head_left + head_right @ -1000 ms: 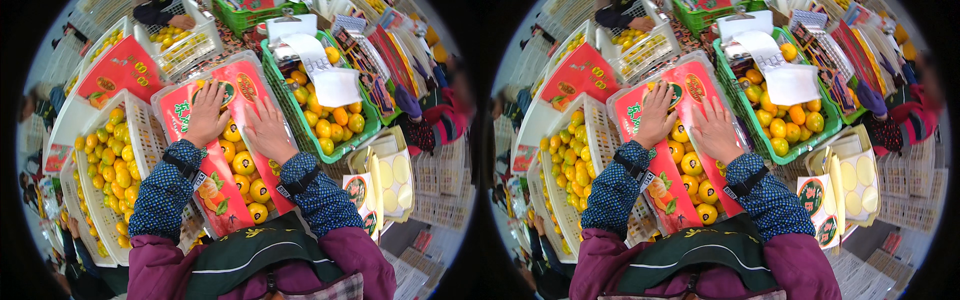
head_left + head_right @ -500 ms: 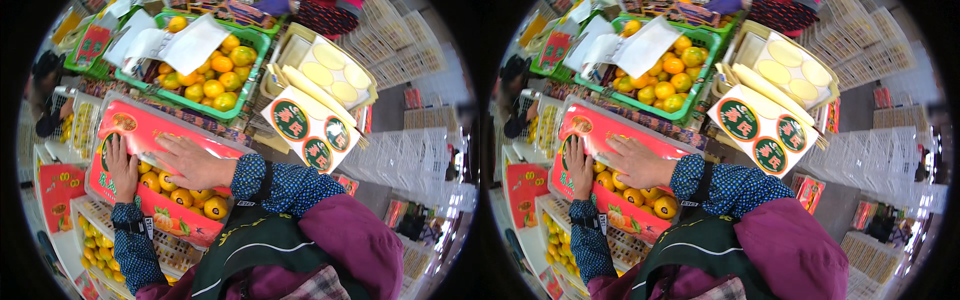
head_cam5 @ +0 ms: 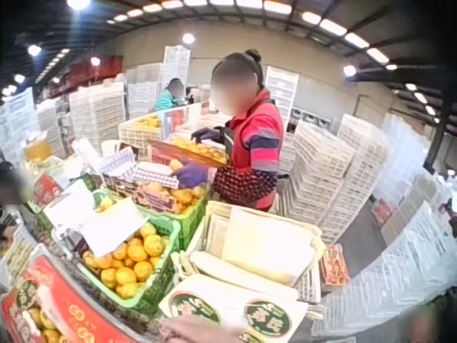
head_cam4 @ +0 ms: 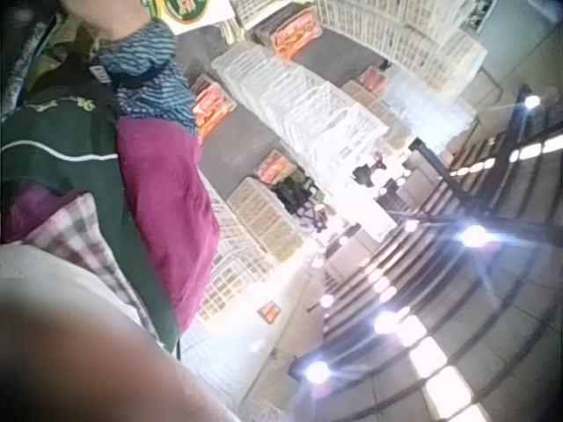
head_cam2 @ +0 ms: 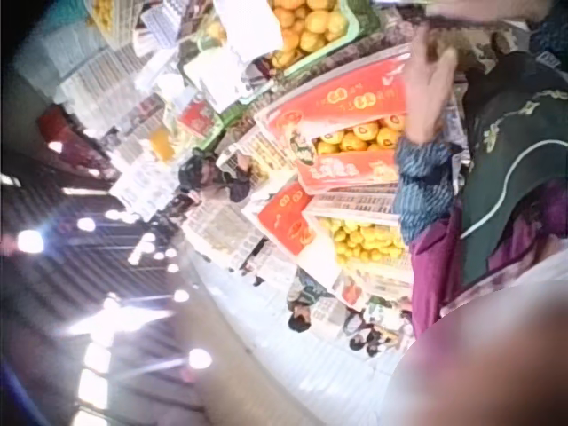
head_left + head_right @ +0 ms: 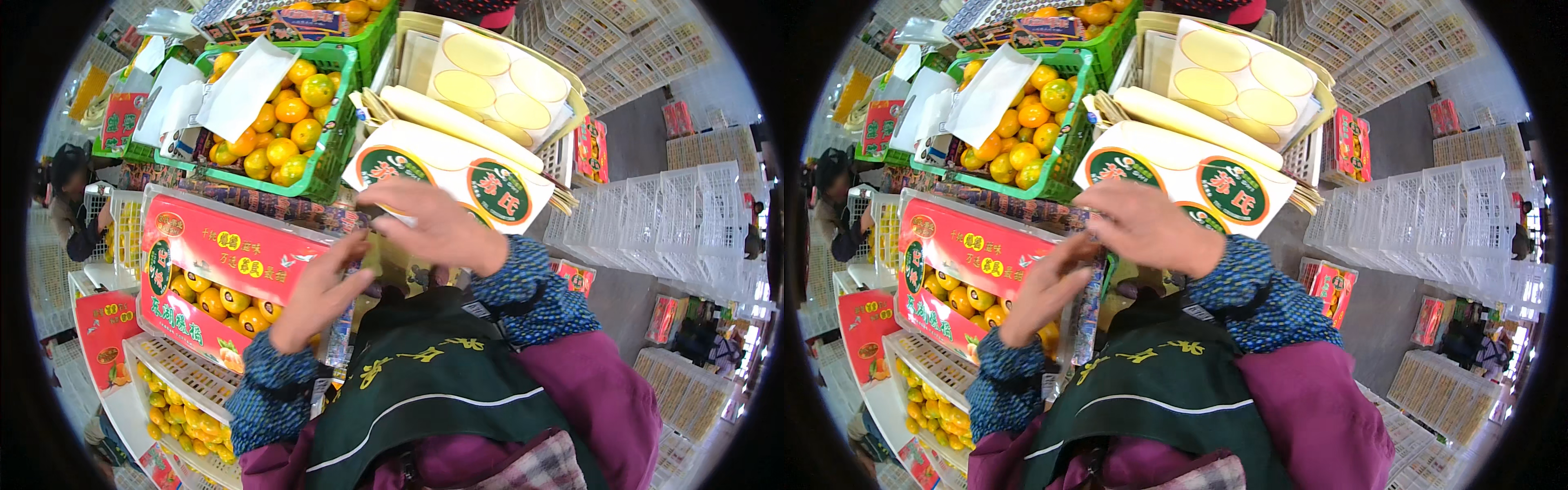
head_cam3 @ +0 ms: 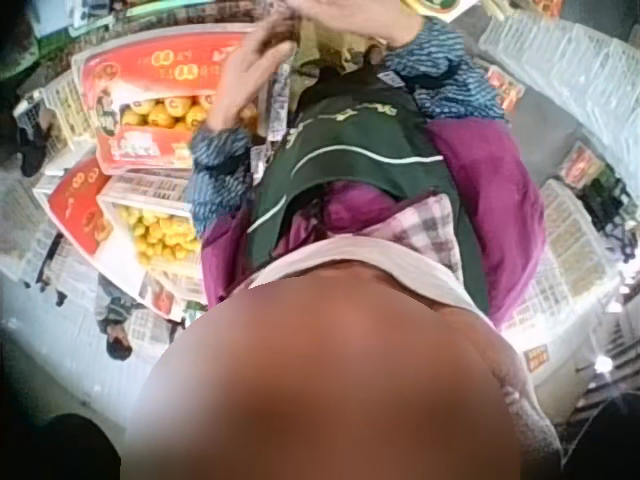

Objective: The person applies small stickers to individual oranges in a white crate, then places a red plastic cover over the crate and seals it with a larger round sticker. The person then lifts the sealed crate and sets it aside.

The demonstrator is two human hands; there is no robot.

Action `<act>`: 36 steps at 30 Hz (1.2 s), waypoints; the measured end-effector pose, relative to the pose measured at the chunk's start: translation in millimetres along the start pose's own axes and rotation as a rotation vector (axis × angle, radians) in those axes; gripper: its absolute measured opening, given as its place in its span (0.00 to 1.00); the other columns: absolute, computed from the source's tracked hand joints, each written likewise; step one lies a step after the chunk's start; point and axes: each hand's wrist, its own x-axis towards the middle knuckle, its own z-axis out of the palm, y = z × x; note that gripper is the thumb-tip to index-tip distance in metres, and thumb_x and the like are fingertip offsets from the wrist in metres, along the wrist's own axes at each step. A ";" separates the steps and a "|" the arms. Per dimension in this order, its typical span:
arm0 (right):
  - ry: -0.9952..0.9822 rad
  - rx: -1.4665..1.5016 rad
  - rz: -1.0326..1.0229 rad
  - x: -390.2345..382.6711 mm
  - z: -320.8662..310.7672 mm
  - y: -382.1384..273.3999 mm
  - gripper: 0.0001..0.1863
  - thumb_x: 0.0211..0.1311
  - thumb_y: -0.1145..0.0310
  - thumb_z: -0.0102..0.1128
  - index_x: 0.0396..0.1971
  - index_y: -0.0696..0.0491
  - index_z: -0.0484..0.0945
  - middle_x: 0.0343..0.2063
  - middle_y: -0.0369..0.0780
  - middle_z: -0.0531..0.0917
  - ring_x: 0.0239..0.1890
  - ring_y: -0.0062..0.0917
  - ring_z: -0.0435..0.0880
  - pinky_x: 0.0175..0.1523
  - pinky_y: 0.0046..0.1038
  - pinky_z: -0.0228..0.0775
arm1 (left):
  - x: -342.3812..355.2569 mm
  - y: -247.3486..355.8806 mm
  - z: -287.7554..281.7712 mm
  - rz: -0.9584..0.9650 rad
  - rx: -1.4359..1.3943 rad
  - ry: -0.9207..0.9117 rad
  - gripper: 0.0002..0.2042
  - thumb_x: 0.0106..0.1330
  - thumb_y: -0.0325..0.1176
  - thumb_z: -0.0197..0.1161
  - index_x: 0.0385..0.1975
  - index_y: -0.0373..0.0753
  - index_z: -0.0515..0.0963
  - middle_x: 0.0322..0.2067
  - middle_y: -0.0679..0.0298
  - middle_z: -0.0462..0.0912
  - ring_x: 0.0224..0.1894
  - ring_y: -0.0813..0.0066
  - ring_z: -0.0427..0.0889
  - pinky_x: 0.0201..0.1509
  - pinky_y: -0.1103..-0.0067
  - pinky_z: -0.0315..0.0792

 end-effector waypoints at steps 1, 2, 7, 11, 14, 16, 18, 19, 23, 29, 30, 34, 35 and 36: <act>0.062 0.037 0.110 -18.6 -21.1 3.4 0.18 0.68 0.73 0.62 0.57 0.57 0.81 0.54 0.48 0.85 0.56 0.42 0.85 0.61 0.38 0.77 | 19.2 -3.6 24.4 -0.125 -0.057 -0.062 0.33 0.76 0.37 0.64 0.76 0.30 0.62 0.66 0.46 0.77 0.68 0.60 0.77 0.70 0.68 0.72; 0.096 -0.012 0.130 -34.2 -43.0 10.3 0.18 0.67 0.75 0.63 0.56 0.57 0.82 0.53 0.48 0.85 0.55 0.42 0.86 0.60 0.36 0.77 | 35.5 -9.0 44.6 -0.218 -0.088 -0.099 0.35 0.76 0.40 0.63 0.77 0.29 0.59 0.66 0.47 0.77 0.67 0.62 0.77 0.70 0.69 0.71; 0.192 -0.181 0.266 -110.1 -113.7 36.0 0.16 0.66 0.74 0.64 0.53 0.55 0.82 0.47 0.46 0.85 0.50 0.44 0.85 0.55 0.38 0.78 | 87.9 -62.7 120.4 -0.365 -0.625 -0.081 0.34 0.77 0.43 0.63 0.76 0.33 0.60 0.69 0.51 0.73 0.68 0.64 0.76 0.69 0.71 0.72; 0.181 -0.262 0.219 -147.1 -127.2 50.7 0.17 0.64 0.75 0.64 0.53 0.55 0.82 0.49 0.45 0.85 0.54 0.43 0.83 0.58 0.38 0.78 | 102.7 -111.7 160.3 -0.385 -0.755 0.149 0.31 0.76 0.44 0.62 0.74 0.35 0.63 0.70 0.55 0.72 0.67 0.64 0.76 0.67 0.70 0.74; 0.190 -0.217 0.191 -158.1 -132.8 62.5 0.18 0.63 0.75 0.64 0.53 0.55 0.81 0.52 0.44 0.85 0.56 0.43 0.82 0.60 0.40 0.76 | 107.4 -129.2 173.0 -0.339 -0.718 0.248 0.30 0.77 0.43 0.61 0.73 0.36 0.64 0.68 0.62 0.73 0.65 0.72 0.75 0.67 0.73 0.70; 0.181 -0.212 0.181 -160.2 -135.6 70.3 0.18 0.63 0.75 0.64 0.53 0.56 0.81 0.53 0.45 0.84 0.56 0.43 0.82 0.60 0.40 0.76 | 117.7 -128.3 175.0 -0.229 -0.793 0.159 0.30 0.77 0.41 0.58 0.74 0.36 0.62 0.69 0.60 0.74 0.66 0.69 0.76 0.68 0.68 0.71; 0.151 -0.220 0.182 -160.7 -135.8 77.1 0.18 0.63 0.75 0.64 0.53 0.56 0.82 0.54 0.45 0.84 0.57 0.43 0.82 0.61 0.40 0.77 | 115.8 -118.9 175.4 -0.241 -1.110 -0.061 0.30 0.77 0.41 0.57 0.75 0.36 0.62 0.70 0.57 0.74 0.67 0.63 0.78 0.69 0.63 0.73; 0.143 -0.217 0.186 -161.4 -135.2 80.0 0.18 0.63 0.75 0.64 0.53 0.56 0.82 0.54 0.45 0.84 0.57 0.43 0.82 0.61 0.40 0.77 | 112.8 -112.7 176.4 -0.272 -1.259 -0.161 0.30 0.77 0.40 0.57 0.75 0.36 0.61 0.70 0.55 0.74 0.67 0.61 0.78 0.70 0.60 0.74; 0.085 -0.245 0.164 -160.5 -133.8 89.9 0.16 0.63 0.73 0.64 0.51 0.56 0.83 0.55 0.46 0.83 0.57 0.42 0.81 0.62 0.41 0.77 | 91.9 -85.6 192.4 -0.169 -1.419 -0.063 0.32 0.74 0.38 0.59 0.75 0.35 0.60 0.71 0.52 0.72 0.70 0.53 0.76 0.77 0.54 0.68; 0.038 -0.254 0.140 -155.9 -134.8 87.5 0.17 0.61 0.72 0.67 0.50 0.57 0.83 0.54 0.44 0.83 0.58 0.41 0.81 0.61 0.40 0.77 | 95.0 -63.5 206.4 -0.272 -1.016 -0.022 0.30 0.63 0.20 0.67 0.68 0.35 0.70 0.61 0.57 0.82 0.64 0.63 0.82 0.71 0.65 0.75; 0.039 -0.253 0.121 -154.7 -135.8 85.4 0.18 0.60 0.72 0.68 0.51 0.57 0.83 0.54 0.44 0.83 0.58 0.41 0.81 0.61 0.40 0.77 | 97.3 -60.3 208.2 -0.290 -0.995 -0.014 0.30 0.63 0.19 0.66 0.68 0.34 0.70 0.61 0.57 0.82 0.64 0.63 0.82 0.70 0.65 0.76; 0.055 -0.296 0.052 -151.2 -142.8 74.6 0.20 0.57 0.71 0.71 0.51 0.57 0.82 0.54 0.45 0.82 0.58 0.42 0.81 0.61 0.40 0.76 | 99.9 -42.5 208.9 -0.222 -1.095 0.001 0.29 0.64 0.15 0.62 0.67 0.33 0.71 0.60 0.54 0.83 0.62 0.61 0.84 0.68 0.65 0.79; 0.059 -0.322 0.039 -151.4 -144.8 71.6 0.21 0.57 0.71 0.71 0.51 0.57 0.81 0.54 0.45 0.82 0.57 0.42 0.81 0.61 0.40 0.76 | 99.8 -37.5 207.6 -0.151 -1.134 -0.018 0.28 0.65 0.15 0.62 0.67 0.33 0.71 0.60 0.54 0.83 0.62 0.61 0.84 0.68 0.66 0.79; 0.058 -0.330 0.047 -151.9 -147.1 68.8 0.22 0.57 0.71 0.72 0.52 0.58 0.81 0.54 0.45 0.82 0.57 0.42 0.80 0.61 0.40 0.76 | 101.3 -32.7 206.9 -0.144 -1.151 0.000 0.28 0.64 0.14 0.60 0.67 0.32 0.71 0.59 0.53 0.83 0.61 0.60 0.85 0.67 0.65 0.80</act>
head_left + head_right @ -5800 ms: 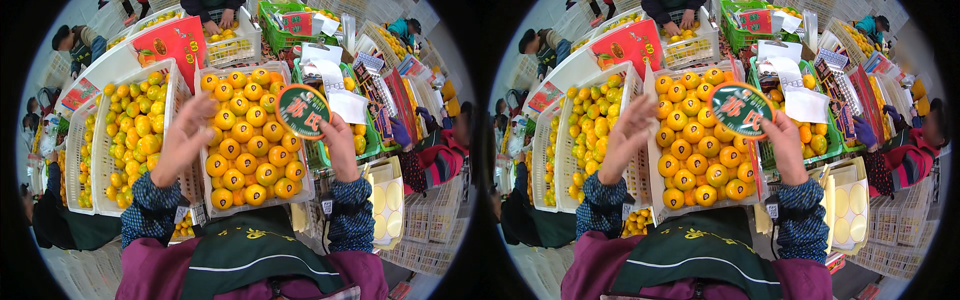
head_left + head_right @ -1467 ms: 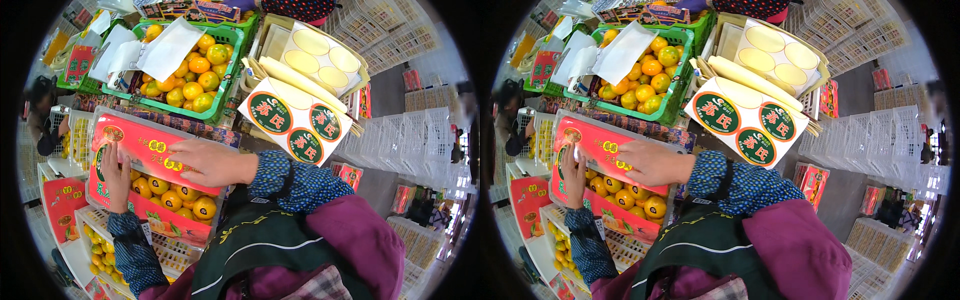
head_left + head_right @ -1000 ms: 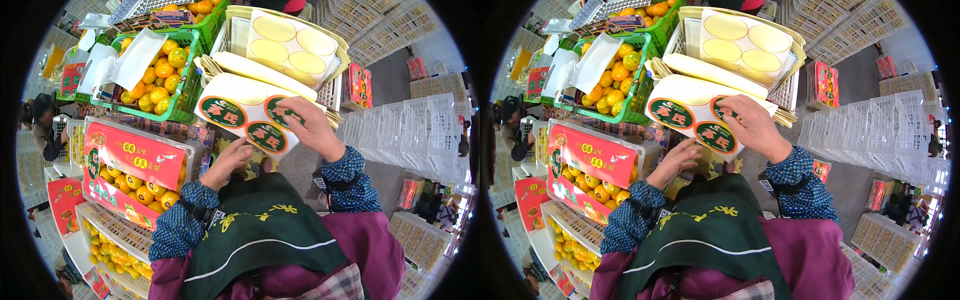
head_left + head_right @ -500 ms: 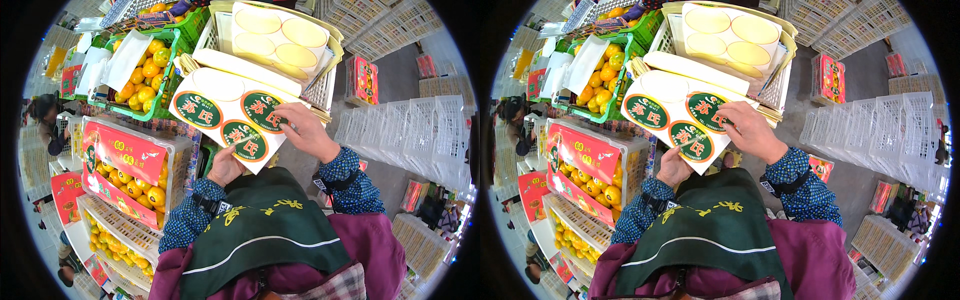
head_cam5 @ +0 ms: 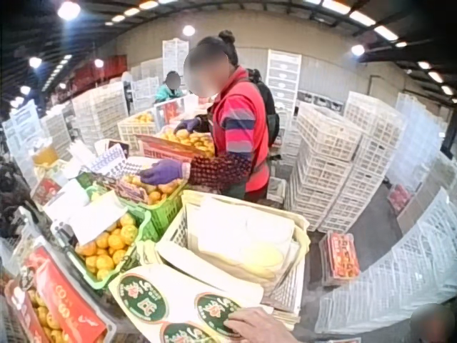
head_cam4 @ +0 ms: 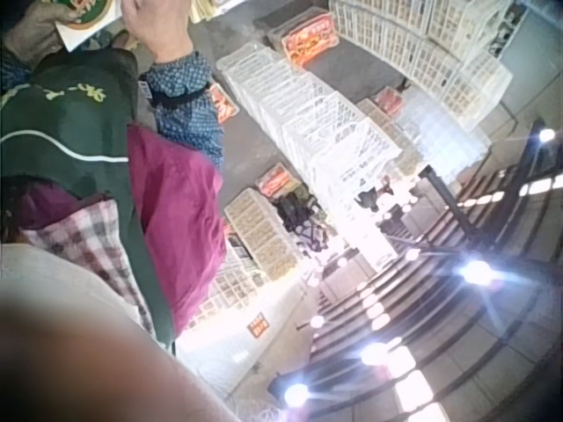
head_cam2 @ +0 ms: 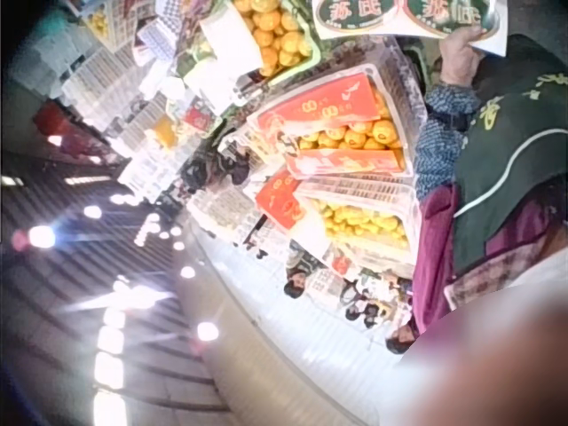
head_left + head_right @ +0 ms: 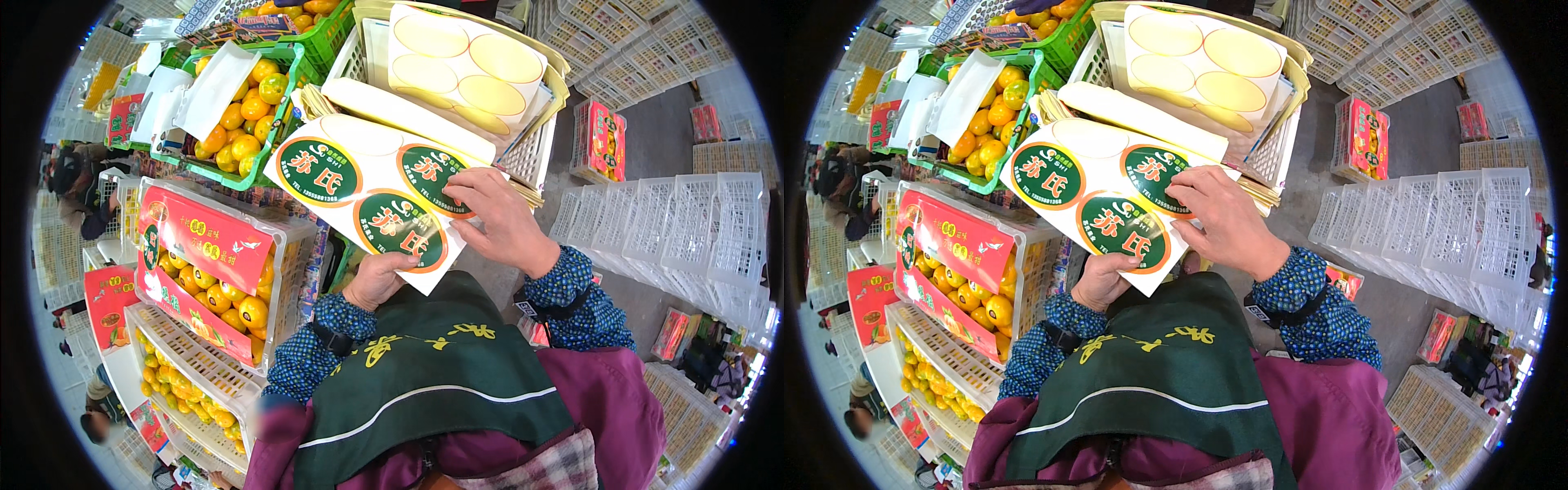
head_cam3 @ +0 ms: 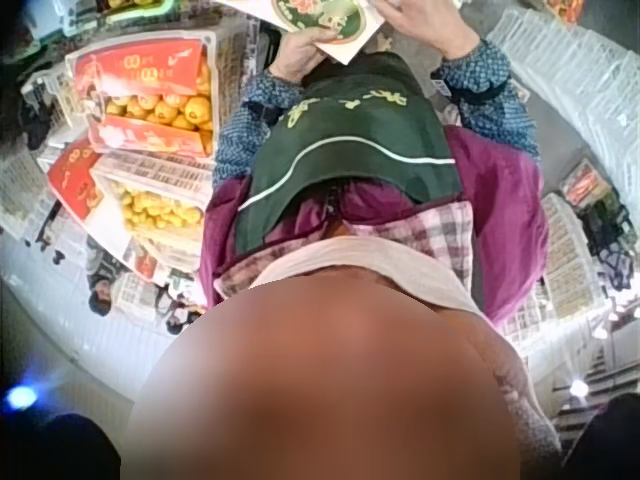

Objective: The person applies small stickers to individual oranges in a white crate, then places a red plastic cover over the crate and seals it with a larger round sticker. The person then lifts the sealed crate and sets it aside.

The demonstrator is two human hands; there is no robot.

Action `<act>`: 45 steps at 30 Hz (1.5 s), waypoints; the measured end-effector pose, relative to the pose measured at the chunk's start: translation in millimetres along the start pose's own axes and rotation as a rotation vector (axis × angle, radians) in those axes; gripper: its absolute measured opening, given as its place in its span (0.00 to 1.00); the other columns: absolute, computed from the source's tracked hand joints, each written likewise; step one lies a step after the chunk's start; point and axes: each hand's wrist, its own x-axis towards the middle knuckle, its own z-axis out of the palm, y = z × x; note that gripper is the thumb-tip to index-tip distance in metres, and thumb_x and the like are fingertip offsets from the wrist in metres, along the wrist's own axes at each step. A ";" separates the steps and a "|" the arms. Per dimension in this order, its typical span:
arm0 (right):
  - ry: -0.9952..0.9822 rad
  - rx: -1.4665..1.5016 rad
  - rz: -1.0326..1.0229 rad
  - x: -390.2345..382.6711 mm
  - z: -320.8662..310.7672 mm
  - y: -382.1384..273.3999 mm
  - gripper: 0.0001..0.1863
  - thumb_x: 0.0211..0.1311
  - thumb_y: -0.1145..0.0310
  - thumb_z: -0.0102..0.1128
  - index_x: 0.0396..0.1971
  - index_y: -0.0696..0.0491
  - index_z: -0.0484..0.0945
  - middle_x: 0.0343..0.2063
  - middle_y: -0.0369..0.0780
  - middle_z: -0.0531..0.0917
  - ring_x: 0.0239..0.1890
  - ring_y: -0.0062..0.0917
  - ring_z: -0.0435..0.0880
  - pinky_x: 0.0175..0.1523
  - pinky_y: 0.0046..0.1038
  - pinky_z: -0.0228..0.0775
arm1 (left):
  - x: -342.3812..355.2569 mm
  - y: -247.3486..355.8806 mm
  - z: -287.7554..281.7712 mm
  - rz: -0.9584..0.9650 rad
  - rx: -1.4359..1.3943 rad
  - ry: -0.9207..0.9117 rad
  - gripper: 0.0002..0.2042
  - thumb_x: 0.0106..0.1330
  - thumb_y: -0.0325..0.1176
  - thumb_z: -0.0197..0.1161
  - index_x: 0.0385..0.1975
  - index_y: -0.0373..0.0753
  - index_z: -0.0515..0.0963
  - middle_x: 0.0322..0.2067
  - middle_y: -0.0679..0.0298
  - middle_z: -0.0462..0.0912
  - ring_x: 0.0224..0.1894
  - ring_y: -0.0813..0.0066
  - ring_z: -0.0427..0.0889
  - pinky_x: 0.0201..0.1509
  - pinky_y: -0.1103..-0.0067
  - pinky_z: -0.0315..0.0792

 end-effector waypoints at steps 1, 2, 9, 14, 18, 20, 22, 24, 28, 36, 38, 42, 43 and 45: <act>-0.005 -0.014 0.009 -0.4 -3.0 -1.2 0.22 0.57 0.71 0.72 0.52 0.58 0.81 0.54 0.45 0.82 0.57 0.42 0.80 0.62 0.40 0.76 | 1.9 3.3 3.6 -0.025 -0.007 0.022 0.29 0.62 0.14 0.61 0.67 0.31 0.71 0.59 0.51 0.83 0.61 0.58 0.85 0.67 0.63 0.80; -0.010 -0.024 0.018 -0.8 -5.1 -2.1 0.23 0.57 0.70 0.72 0.53 0.58 0.80 0.54 0.45 0.81 0.57 0.42 0.80 0.62 0.41 0.75 | 4.4 6.0 6.6 -0.034 -0.018 0.025 0.29 0.61 0.14 0.61 0.66 0.30 0.71 0.60 0.49 0.83 0.61 0.56 0.85 0.68 0.62 0.80; 0.027 -0.018 0.088 -6.4 -10.1 1.4 0.24 0.57 0.71 0.72 0.54 0.57 0.79 0.53 0.46 0.81 0.57 0.44 0.80 0.63 0.41 0.74 | 9.7 1.2 13.6 -0.065 -0.099 -0.003 0.27 0.66 0.21 0.64 0.67 0.31 0.70 0.61 0.49 0.82 0.62 0.56 0.84 0.69 0.61 0.78; 0.046 0.027 0.122 -17.0 -15.0 9.3 0.23 0.58 0.71 0.71 0.54 0.58 0.79 0.54 0.46 0.81 0.58 0.45 0.79 0.65 0.41 0.73 | 8.6 -7.8 13.5 -0.018 -0.088 -0.130 0.28 0.64 0.21 0.63 0.67 0.34 0.71 0.60 0.55 0.83 0.63 0.61 0.83 0.70 0.63 0.76; 0.062 0.009 0.081 -22.6 -15.5 14.9 0.23 0.59 0.71 0.70 0.54 0.58 0.79 0.56 0.47 0.80 0.60 0.45 0.78 0.66 0.42 0.72 | 12.1 -3.8 17.3 -0.027 -0.129 -0.056 0.33 0.57 0.19 0.60 0.67 0.30 0.68 0.61 0.50 0.81 0.63 0.55 0.83 0.71 0.59 0.76; 0.068 0.027 0.083 -24.7 -15.3 15.5 0.22 0.60 0.71 0.70 0.54 0.58 0.79 0.57 0.48 0.79 0.60 0.46 0.78 0.67 0.42 0.72 | 13.1 -1.3 19.0 0.034 -0.127 -0.051 0.34 0.54 0.18 0.59 0.67 0.29 0.68 0.61 0.48 0.81 0.63 0.52 0.83 0.71 0.58 0.77; 0.053 0.081 0.110 -25.4 -14.2 15.6 0.22 0.61 0.71 0.69 0.55 0.58 0.79 0.58 0.48 0.80 0.62 0.46 0.78 0.68 0.43 0.70 | 14.9 0.4 19.2 0.019 -0.091 -0.027 0.34 0.54 0.17 0.58 0.67 0.29 0.69 0.61 0.48 0.81 0.63 0.52 0.83 0.71 0.59 0.77; 0.048 0.113 0.115 -24.7 -12.5 15.9 0.21 0.62 0.71 0.69 0.54 0.57 0.79 0.56 0.47 0.81 0.60 0.45 0.79 0.67 0.43 0.72 | 16.6 1.2 18.6 0.026 -0.074 -0.081 0.31 0.59 0.17 0.58 0.68 0.31 0.69 0.61 0.52 0.81 0.64 0.57 0.82 0.70 0.62 0.76; 0.065 0.126 0.106 -19.4 -8.1 19.5 0.17 0.62 0.71 0.68 0.50 0.56 0.80 0.49 0.45 0.84 0.54 0.43 0.82 0.58 0.40 0.77 | 21.1 -2.5 19.1 0.041 -0.068 -0.034 0.31 0.58 0.16 0.58 0.66 0.30 0.70 0.61 0.51 0.81 0.64 0.57 0.82 0.70 0.62 0.77; 0.029 0.138 0.133 -13.6 -7.5 30.1 0.11 0.64 0.73 0.68 0.46 0.55 0.86 0.43 0.42 0.89 0.48 0.40 0.87 0.64 0.42 0.74 | 24.4 -10.1 12.6 0.072 0.125 0.131 0.34 0.51 0.15 0.55 0.65 0.27 0.71 0.59 0.48 0.83 0.62 0.53 0.84 0.70 0.61 0.77; 0.022 0.149 0.130 -13.1 -6.6 32.0 0.10 0.65 0.74 0.68 0.45 0.55 0.87 0.42 0.42 0.89 0.48 0.39 0.88 0.64 0.42 0.75 | 24.6 -11.2 4.3 0.074 0.252 0.158 0.33 0.51 0.15 0.55 0.64 0.27 0.71 0.59 0.49 0.83 0.62 0.54 0.84 0.69 0.63 0.78; -0.001 0.209 0.146 -11.9 -5.6 35.4 0.09 0.65 0.75 0.67 0.45 0.55 0.87 0.42 0.41 0.90 0.48 0.38 0.88 0.64 0.43 0.75 | 22.7 -12.4 -11.2 0.106 0.518 0.121 0.33 0.51 0.15 0.54 0.64 0.27 0.72 0.59 0.50 0.83 0.61 0.56 0.84 0.67 0.66 0.78; -0.008 0.210 0.136 -11.2 -6.4 36.9 0.09 0.65 0.75 0.67 0.44 0.55 0.87 0.42 0.42 0.90 0.48 0.38 0.88 0.64 0.43 0.75 | 22.3 -12.3 -13.4 0.131 0.662 0.100 0.33 0.51 0.15 0.54 0.64 0.27 0.72 0.59 0.50 0.83 0.61 0.56 0.84 0.67 0.66 0.78; -0.015 0.203 0.123 -10.4 -7.2 38.0 0.09 0.66 0.76 0.66 0.44 0.56 0.87 0.42 0.42 0.90 0.48 0.38 0.89 0.62 0.41 0.76 | 21.7 -11.7 -15.1 0.151 0.763 0.083 0.30 0.51 0.14 0.56 0.60 0.28 0.74 0.58 0.50 0.84 0.60 0.57 0.85 0.65 0.67 0.79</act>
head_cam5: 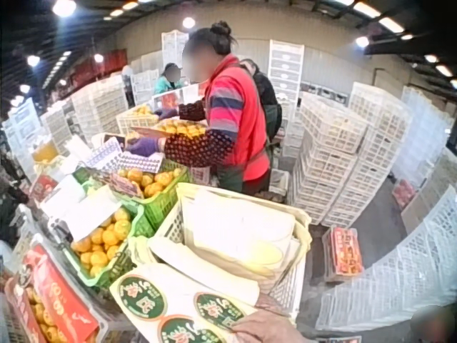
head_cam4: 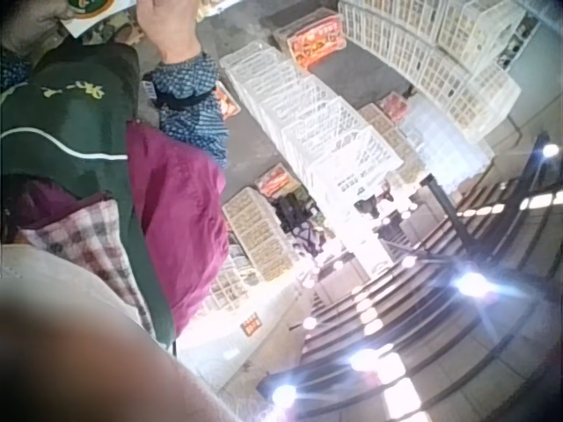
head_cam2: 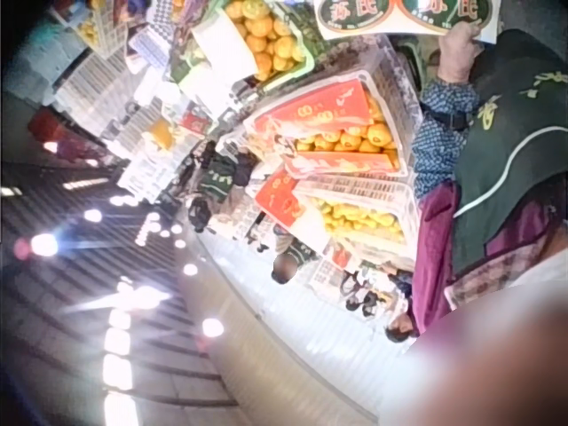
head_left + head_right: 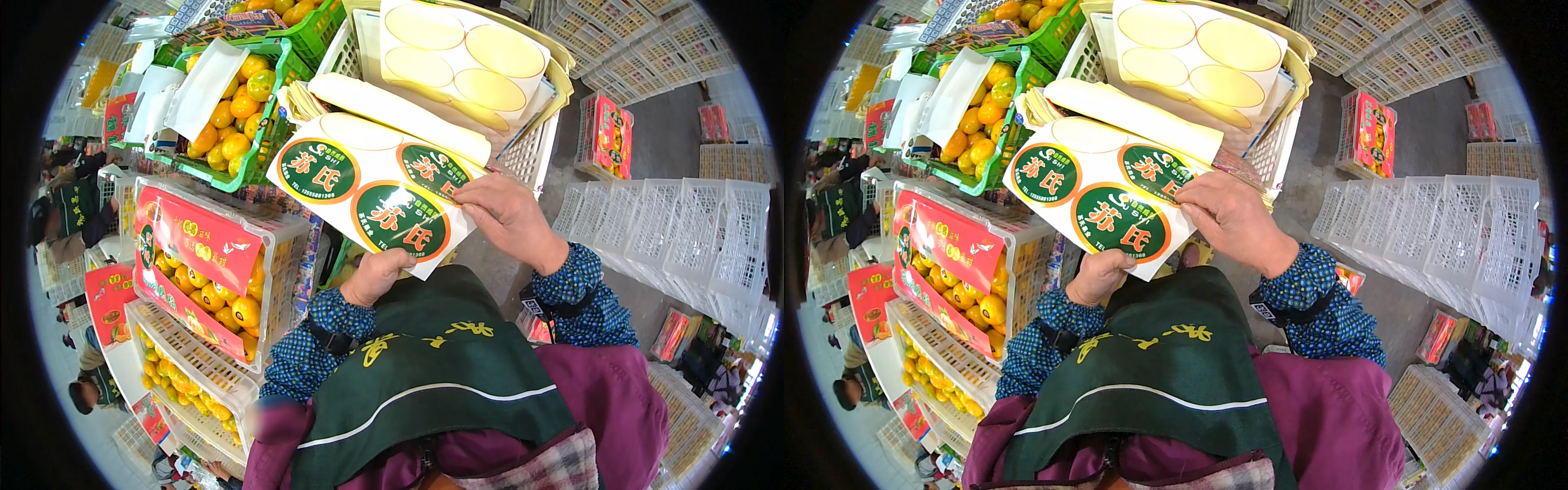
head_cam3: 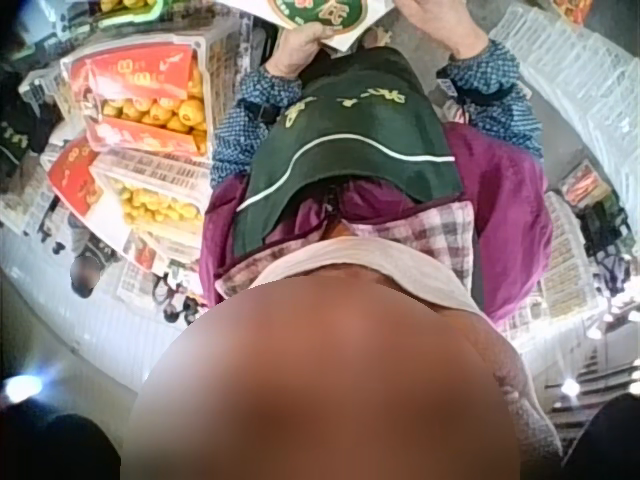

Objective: The person applies small stickers to individual oranges in a white crate, then places a red plastic cover over the crate and seals it with a larger round sticker. The person then lifts the sealed crate and sets it aside.

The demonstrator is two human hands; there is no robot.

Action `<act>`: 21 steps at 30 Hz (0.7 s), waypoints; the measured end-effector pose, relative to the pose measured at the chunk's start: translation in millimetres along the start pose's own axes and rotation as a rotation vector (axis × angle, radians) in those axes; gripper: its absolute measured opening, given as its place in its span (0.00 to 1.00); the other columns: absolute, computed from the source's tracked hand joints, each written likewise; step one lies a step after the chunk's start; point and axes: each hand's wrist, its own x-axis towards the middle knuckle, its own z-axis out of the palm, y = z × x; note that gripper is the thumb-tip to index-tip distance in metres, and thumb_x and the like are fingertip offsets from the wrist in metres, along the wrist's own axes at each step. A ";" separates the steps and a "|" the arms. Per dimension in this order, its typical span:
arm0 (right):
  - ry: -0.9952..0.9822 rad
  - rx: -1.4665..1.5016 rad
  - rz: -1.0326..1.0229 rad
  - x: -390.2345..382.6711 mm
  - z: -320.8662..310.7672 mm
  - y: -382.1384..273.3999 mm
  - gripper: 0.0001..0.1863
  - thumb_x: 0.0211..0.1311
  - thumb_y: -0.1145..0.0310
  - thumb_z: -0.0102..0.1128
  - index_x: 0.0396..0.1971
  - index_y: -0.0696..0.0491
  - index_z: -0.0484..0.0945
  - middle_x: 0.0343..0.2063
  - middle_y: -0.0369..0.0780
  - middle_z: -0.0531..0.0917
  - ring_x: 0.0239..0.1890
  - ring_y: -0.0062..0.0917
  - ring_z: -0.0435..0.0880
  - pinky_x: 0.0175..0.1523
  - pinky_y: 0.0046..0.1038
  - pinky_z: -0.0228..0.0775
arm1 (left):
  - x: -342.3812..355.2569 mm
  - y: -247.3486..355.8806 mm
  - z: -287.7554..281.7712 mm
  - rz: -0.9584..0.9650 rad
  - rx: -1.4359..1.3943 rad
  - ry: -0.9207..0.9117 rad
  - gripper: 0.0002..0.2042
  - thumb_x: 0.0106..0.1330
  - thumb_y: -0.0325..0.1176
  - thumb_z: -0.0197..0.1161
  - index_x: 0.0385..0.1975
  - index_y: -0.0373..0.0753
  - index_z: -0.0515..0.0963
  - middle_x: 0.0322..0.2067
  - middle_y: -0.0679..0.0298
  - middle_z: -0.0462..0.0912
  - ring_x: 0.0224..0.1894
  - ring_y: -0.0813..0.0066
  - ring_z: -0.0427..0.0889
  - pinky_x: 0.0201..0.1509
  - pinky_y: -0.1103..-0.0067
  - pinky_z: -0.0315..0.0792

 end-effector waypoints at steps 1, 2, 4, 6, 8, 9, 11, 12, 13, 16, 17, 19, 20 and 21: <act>-0.001 -0.006 -0.002 0.3 -0.1 0.3 0.09 0.66 0.76 0.66 0.44 0.56 0.87 0.42 0.42 0.90 0.47 0.38 0.89 0.61 0.41 0.76 | -0.6 0.7 -0.2 -0.009 -0.043 0.006 0.27 0.51 0.14 0.58 0.56 0.29 0.77 0.57 0.50 0.85 0.58 0.57 0.86 0.64 0.67 0.80; -0.006 -0.012 -0.007 0.7 0.1 0.4 0.08 0.66 0.76 0.65 0.44 0.56 0.87 0.41 0.42 0.90 0.47 0.38 0.89 0.60 0.40 0.76 | -1.3 2.3 -0.4 -0.002 -0.056 -0.001 0.23 0.51 0.13 0.60 0.51 0.30 0.79 0.56 0.50 0.86 0.57 0.57 0.86 0.62 0.68 0.81; -0.010 -0.015 0.007 1.7 0.7 1.1 0.08 0.67 0.76 0.64 0.44 0.57 0.86 0.41 0.43 0.89 0.47 0.38 0.88 0.58 0.39 0.77 | -3.1 7.1 -0.7 0.210 0.219 -0.009 0.15 0.52 0.12 0.64 0.40 0.32 0.82 0.53 0.49 0.87 0.54 0.57 0.88 0.58 0.68 0.82; 0.001 -0.010 -0.006 2.7 2.1 2.0 0.07 0.67 0.76 0.63 0.43 0.57 0.85 0.39 0.44 0.88 0.45 0.40 0.87 0.54 0.39 0.77 | -4.4 12.5 -0.3 0.368 0.440 -0.023 0.10 0.51 0.11 0.68 0.30 0.33 0.82 0.50 0.49 0.89 0.51 0.58 0.90 0.55 0.69 0.83; 0.030 -0.002 -0.043 4.0 3.9 3.4 0.05 0.68 0.75 0.62 0.42 0.57 0.82 0.36 0.46 0.85 0.42 0.44 0.84 0.47 0.41 0.77 | -3.8 17.2 0.1 0.421 0.528 -0.029 0.09 0.50 0.11 0.70 0.25 0.33 0.81 0.48 0.49 0.89 0.49 0.58 0.90 0.53 0.69 0.84; 0.022 0.005 -0.034 4.3 4.1 4.0 0.05 0.68 0.75 0.62 0.41 0.57 0.82 0.36 0.46 0.85 0.42 0.44 0.84 0.47 0.41 0.77 | -3.6 19.1 0.5 0.430 0.548 -0.032 0.09 0.50 0.11 0.71 0.24 0.34 0.81 0.48 0.49 0.89 0.48 0.58 0.90 0.52 0.69 0.84; 0.005 0.012 -0.022 5.1 4.6 4.9 0.05 0.68 0.75 0.62 0.41 0.57 0.82 0.36 0.46 0.84 0.42 0.44 0.84 0.47 0.40 0.77 | -3.9 21.4 1.3 0.364 0.479 -0.029 0.09 0.51 0.11 0.70 0.26 0.33 0.81 0.48 0.50 0.89 0.48 0.58 0.90 0.52 0.69 0.84; 0.011 -0.001 -0.026 5.5 4.6 5.0 0.05 0.68 0.75 0.62 0.41 0.57 0.82 0.36 0.46 0.84 0.42 0.44 0.84 0.47 0.40 0.77 | -4.0 21.9 1.5 0.323 0.439 -0.023 0.09 0.51 0.11 0.69 0.26 0.33 0.82 0.48 0.50 0.89 0.48 0.58 0.90 0.52 0.69 0.84; 0.016 -0.014 -0.029 5.6 4.9 4.8 0.05 0.68 0.75 0.62 0.41 0.57 0.82 0.36 0.46 0.84 0.42 0.44 0.84 0.47 0.40 0.77 | -4.6 21.5 2.2 0.267 0.388 -0.011 0.09 0.51 0.11 0.69 0.27 0.33 0.82 0.48 0.50 0.89 0.48 0.58 0.90 0.52 0.69 0.84; -0.001 -0.031 -0.036 5.9 3.2 3.4 0.06 0.67 0.73 0.63 0.41 0.57 0.82 0.37 0.46 0.84 0.43 0.43 0.84 0.47 0.40 0.78 | -5.4 18.9 1.4 0.210 0.326 0.006 0.09 0.51 0.11 0.69 0.29 0.32 0.83 0.48 0.50 0.89 0.48 0.58 0.89 0.51 0.69 0.84; -0.013 -0.034 -0.035 5.8 2.0 2.7 0.07 0.66 0.72 0.63 0.41 0.56 0.81 0.38 0.46 0.84 0.44 0.43 0.84 0.47 0.40 0.78 | -4.9 17.7 0.6 0.224 0.324 -0.006 0.09 0.51 0.11 0.68 0.30 0.32 0.83 0.49 0.50 0.88 0.48 0.59 0.89 0.51 0.69 0.84; -0.022 -0.025 -0.021 5.1 1.6 0.5 0.08 0.65 0.71 0.65 0.41 0.56 0.80 0.39 0.45 0.84 0.44 0.42 0.84 0.48 0.41 0.78 | -4.5 16.4 -1.6 0.267 0.324 -0.044 0.10 0.51 0.11 0.67 0.32 0.32 0.84 0.50 0.50 0.88 0.49 0.59 0.89 0.52 0.69 0.84; -0.034 -0.023 -0.015 4.7 1.6 -0.6 0.09 0.65 0.70 0.65 0.41 0.56 0.80 0.40 0.45 0.83 0.45 0.42 0.84 0.48 0.41 0.78 | -4.9 16.0 -2.0 0.224 0.340 -0.035 0.11 0.52 0.11 0.67 0.33 0.31 0.84 0.51 0.50 0.88 0.49 0.59 0.89 0.52 0.69 0.84; -0.044 -0.016 -0.006 5.5 1.3 -0.5 0.09 0.64 0.69 0.66 0.41 0.56 0.79 0.40 0.44 0.83 0.44 0.42 0.83 0.48 0.40 0.78 | -5.2 16.3 -2.6 0.253 0.312 -0.054 0.12 0.52 0.11 0.66 0.34 0.31 0.84 0.51 0.50 0.87 0.50 0.60 0.88 0.52 0.69 0.84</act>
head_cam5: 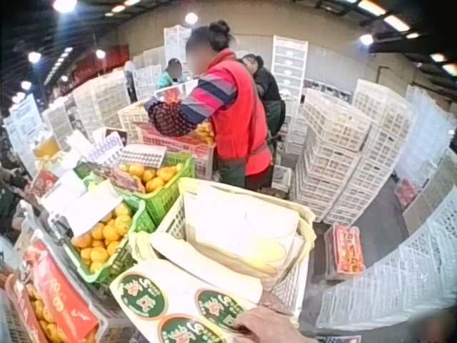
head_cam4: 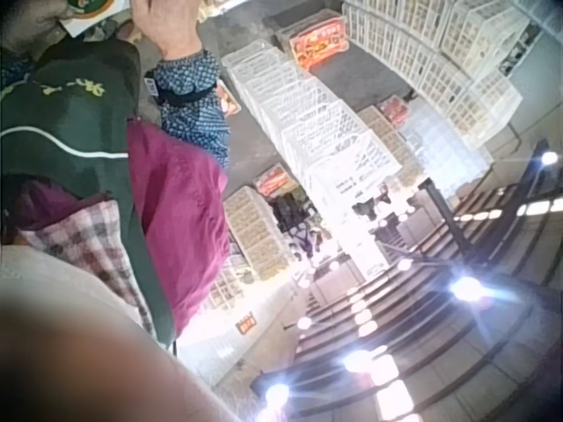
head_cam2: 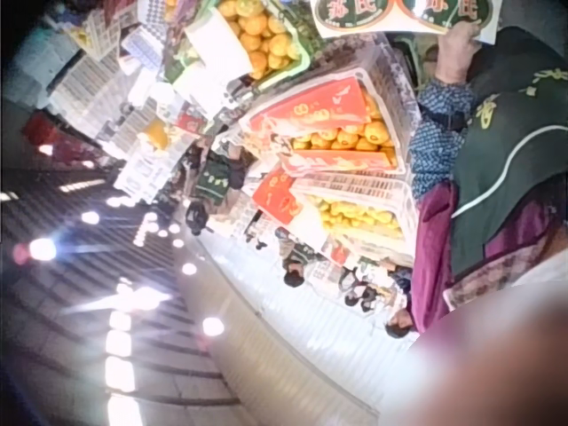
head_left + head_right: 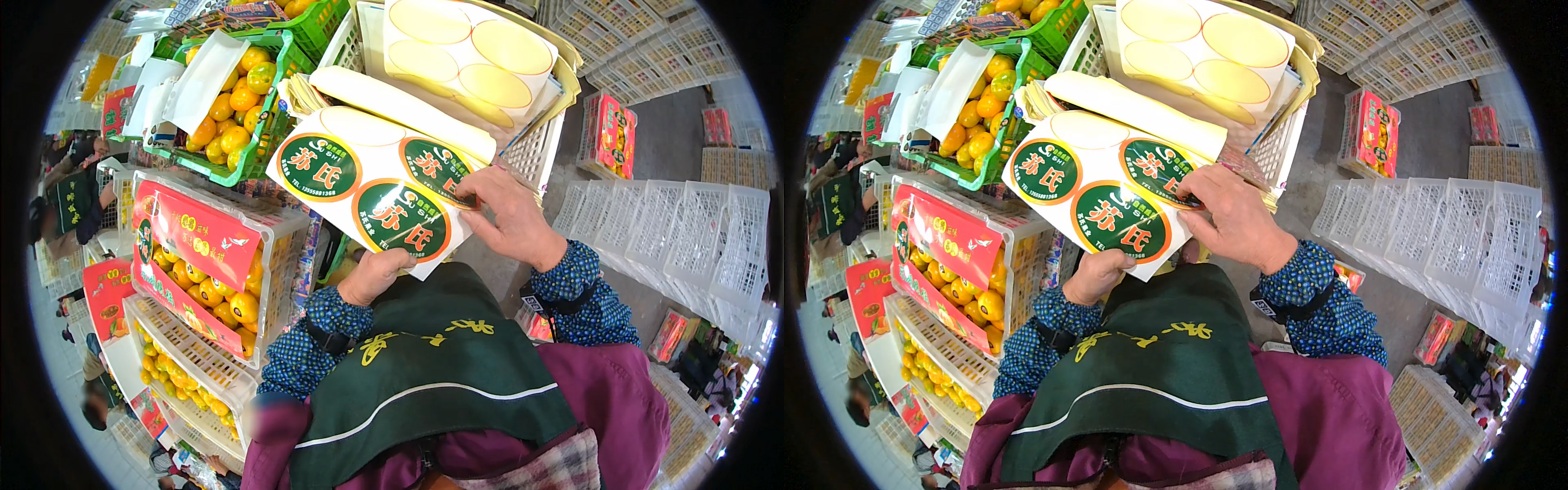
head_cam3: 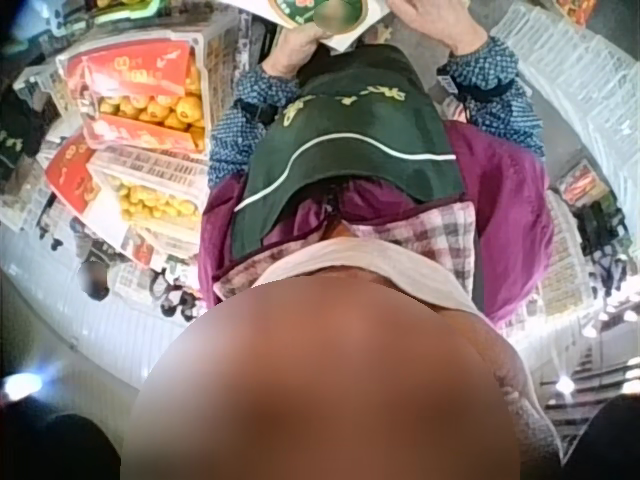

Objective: The person applies small stickers to individual oranges in a white crate, then places a red plastic cover over the crate and seals it with a larger round sticker. The person then lifts the sealed crate and sets it aside.

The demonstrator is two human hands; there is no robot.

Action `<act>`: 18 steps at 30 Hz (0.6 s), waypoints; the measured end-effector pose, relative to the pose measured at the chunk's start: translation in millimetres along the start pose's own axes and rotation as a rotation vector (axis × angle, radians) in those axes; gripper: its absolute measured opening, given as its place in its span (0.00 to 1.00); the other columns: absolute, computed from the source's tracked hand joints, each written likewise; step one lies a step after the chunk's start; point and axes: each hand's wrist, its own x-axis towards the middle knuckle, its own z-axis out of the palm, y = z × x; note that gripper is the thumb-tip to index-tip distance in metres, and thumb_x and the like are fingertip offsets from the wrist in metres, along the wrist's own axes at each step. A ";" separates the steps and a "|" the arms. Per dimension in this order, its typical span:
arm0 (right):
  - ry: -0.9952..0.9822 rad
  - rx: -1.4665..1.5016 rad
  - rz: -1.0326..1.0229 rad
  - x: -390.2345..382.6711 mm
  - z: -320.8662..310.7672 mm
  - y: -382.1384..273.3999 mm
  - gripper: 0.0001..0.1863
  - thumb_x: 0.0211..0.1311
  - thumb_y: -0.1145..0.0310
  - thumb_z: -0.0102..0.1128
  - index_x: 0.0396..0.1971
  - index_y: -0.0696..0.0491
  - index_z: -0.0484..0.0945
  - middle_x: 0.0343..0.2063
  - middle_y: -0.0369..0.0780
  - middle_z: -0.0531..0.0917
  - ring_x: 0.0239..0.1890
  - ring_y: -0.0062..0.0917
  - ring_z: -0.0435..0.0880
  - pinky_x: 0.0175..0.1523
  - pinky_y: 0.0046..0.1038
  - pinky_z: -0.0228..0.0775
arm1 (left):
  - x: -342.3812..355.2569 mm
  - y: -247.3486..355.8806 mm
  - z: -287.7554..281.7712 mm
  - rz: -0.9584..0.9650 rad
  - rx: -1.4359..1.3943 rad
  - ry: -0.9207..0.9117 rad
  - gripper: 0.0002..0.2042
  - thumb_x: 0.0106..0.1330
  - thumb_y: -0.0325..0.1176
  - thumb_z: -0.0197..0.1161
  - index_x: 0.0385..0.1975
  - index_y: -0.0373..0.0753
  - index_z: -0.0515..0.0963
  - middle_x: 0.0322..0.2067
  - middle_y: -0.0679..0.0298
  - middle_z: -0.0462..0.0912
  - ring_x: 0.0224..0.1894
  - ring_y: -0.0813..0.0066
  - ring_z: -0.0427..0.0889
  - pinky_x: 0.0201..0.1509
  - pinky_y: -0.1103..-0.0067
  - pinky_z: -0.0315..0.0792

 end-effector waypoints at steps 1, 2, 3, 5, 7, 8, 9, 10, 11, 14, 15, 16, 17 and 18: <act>-0.018 0.003 0.010 0.3 -0.2 0.1 0.10 0.64 0.69 0.67 0.41 0.56 0.79 0.39 0.44 0.82 0.44 0.41 0.83 0.48 0.40 0.77 | -0.8 0.6 0.6 -0.044 -0.016 0.008 0.12 0.52 0.11 0.66 0.36 0.31 0.84 0.52 0.51 0.87 0.50 0.60 0.88 0.53 0.70 0.83; -0.035 0.008 0.018 1.1 -0.5 0.7 0.11 0.63 0.69 0.67 0.41 0.56 0.78 0.39 0.44 0.82 0.44 0.41 0.82 0.47 0.40 0.77 | -1.1 1.4 0.6 -0.100 -0.047 0.016 0.13 0.52 0.12 0.65 0.37 0.31 0.84 0.52 0.51 0.87 0.50 0.61 0.88 0.53 0.70 0.83; -0.043 0.053 0.031 2.3 -0.7 1.8 0.10 0.63 0.69 0.67 0.40 0.56 0.78 0.38 0.43 0.81 0.43 0.41 0.82 0.47 0.39 0.77 | -1.7 2.6 1.0 -0.156 -0.079 0.025 0.13 0.53 0.12 0.65 0.38 0.30 0.84 0.53 0.51 0.87 0.51 0.62 0.88 0.53 0.71 0.83; -0.062 0.144 0.062 4.8 -1.6 4.9 0.09 0.64 0.69 0.67 0.38 0.56 0.78 0.36 0.43 0.81 0.41 0.40 0.81 0.46 0.38 0.75 | -2.3 4.5 1.1 -0.255 -0.152 0.036 0.14 0.53 0.13 0.64 0.41 0.30 0.83 0.53 0.52 0.86 0.51 0.63 0.87 0.53 0.72 0.83; -0.102 0.196 0.105 7.5 -3.5 8.6 0.08 0.64 0.69 0.67 0.37 0.56 0.78 0.34 0.43 0.80 0.40 0.39 0.81 0.45 0.37 0.74 | -2.8 5.5 0.4 -0.284 -0.181 0.029 0.15 0.54 0.14 0.63 0.43 0.29 0.83 0.53 0.52 0.86 0.51 0.63 0.86 0.52 0.73 0.82; -0.132 0.221 0.140 8.4 -3.7 9.8 0.08 0.64 0.70 0.67 0.37 0.56 0.78 0.34 0.43 0.80 0.39 0.38 0.81 0.44 0.37 0.74 | -3.2 5.4 -0.3 -0.287 -0.186 0.019 0.16 0.54 0.14 0.63 0.44 0.29 0.83 0.53 0.53 0.86 0.51 0.64 0.86 0.52 0.73 0.82; -0.130 0.199 0.120 9.1 -3.5 10.7 0.07 0.65 0.70 0.66 0.36 0.57 0.79 0.33 0.43 0.80 0.39 0.38 0.81 0.44 0.37 0.74 | -3.8 4.9 -1.0 -0.290 -0.192 0.008 0.17 0.54 0.15 0.63 0.45 0.29 0.83 0.53 0.53 0.86 0.50 0.64 0.86 0.52 0.73 0.82; -0.133 0.173 0.110 10.0 -3.3 11.7 0.07 0.66 0.70 0.66 0.36 0.57 0.79 0.32 0.43 0.79 0.39 0.38 0.81 0.44 0.37 0.73 | -3.3 3.7 -1.7 -0.297 -0.200 -0.007 0.17 0.55 0.16 0.63 0.47 0.29 0.83 0.53 0.54 0.86 0.50 0.65 0.86 0.53 0.72 0.82; -0.136 0.148 0.099 10.5 -3.1 12.4 0.07 0.66 0.70 0.65 0.35 0.57 0.79 0.31 0.43 0.79 0.38 0.37 0.81 0.44 0.37 0.73 | -3.2 2.2 -1.7 -0.326 -0.268 -0.005 0.18 0.56 0.17 0.64 0.49 0.30 0.82 0.53 0.55 0.86 0.51 0.65 0.86 0.53 0.72 0.81; -0.134 0.260 0.219 11.3 -1.2 14.0 0.06 0.68 0.69 0.63 0.36 0.57 0.79 0.32 0.43 0.80 0.37 0.35 0.80 0.44 0.36 0.73 | -3.4 -3.7 1.1 -0.460 -0.594 0.047 0.21 0.60 0.20 0.64 0.55 0.31 0.80 0.54 0.57 0.86 0.52 0.67 0.86 0.57 0.72 0.80; -0.117 0.273 0.252 11.5 -1.0 15.2 0.07 0.69 0.69 0.62 0.36 0.57 0.79 0.33 0.43 0.81 0.37 0.35 0.80 0.44 0.36 0.73 | -4.6 -5.9 2.8 -0.469 -0.600 0.058 0.21 0.62 0.21 0.64 0.57 0.31 0.79 0.54 0.58 0.86 0.53 0.67 0.86 0.58 0.72 0.80; -0.103 0.292 0.279 13.0 -2.4 17.6 0.07 0.69 0.69 0.62 0.37 0.57 0.79 0.33 0.43 0.82 0.37 0.34 0.81 0.44 0.35 0.73 | -5.2 -8.3 3.8 -0.476 -0.605 0.067 0.21 0.63 0.22 0.64 0.59 0.31 0.78 0.54 0.58 0.86 0.54 0.68 0.86 0.59 0.72 0.80; -0.095 0.304 0.327 14.0 -3.7 20.1 0.07 0.69 0.69 0.62 0.37 0.58 0.79 0.34 0.43 0.82 0.37 0.34 0.81 0.45 0.35 0.73 | -6.6 -11.1 4.9 -0.484 -0.609 0.077 0.22 0.65 0.24 0.64 0.60 0.32 0.77 0.54 0.59 0.86 0.54 0.68 0.86 0.61 0.72 0.79; -0.107 0.319 0.264 17.6 -6.6 24.8 0.07 0.72 0.69 0.60 0.39 0.58 0.79 0.35 0.41 0.82 0.38 0.28 0.80 0.46 0.32 0.73 | -8.2 -14.5 6.2 -0.486 -0.611 0.079 0.20 0.68 0.25 0.64 0.60 0.32 0.78 0.55 0.58 0.86 0.56 0.68 0.85 0.62 0.73 0.79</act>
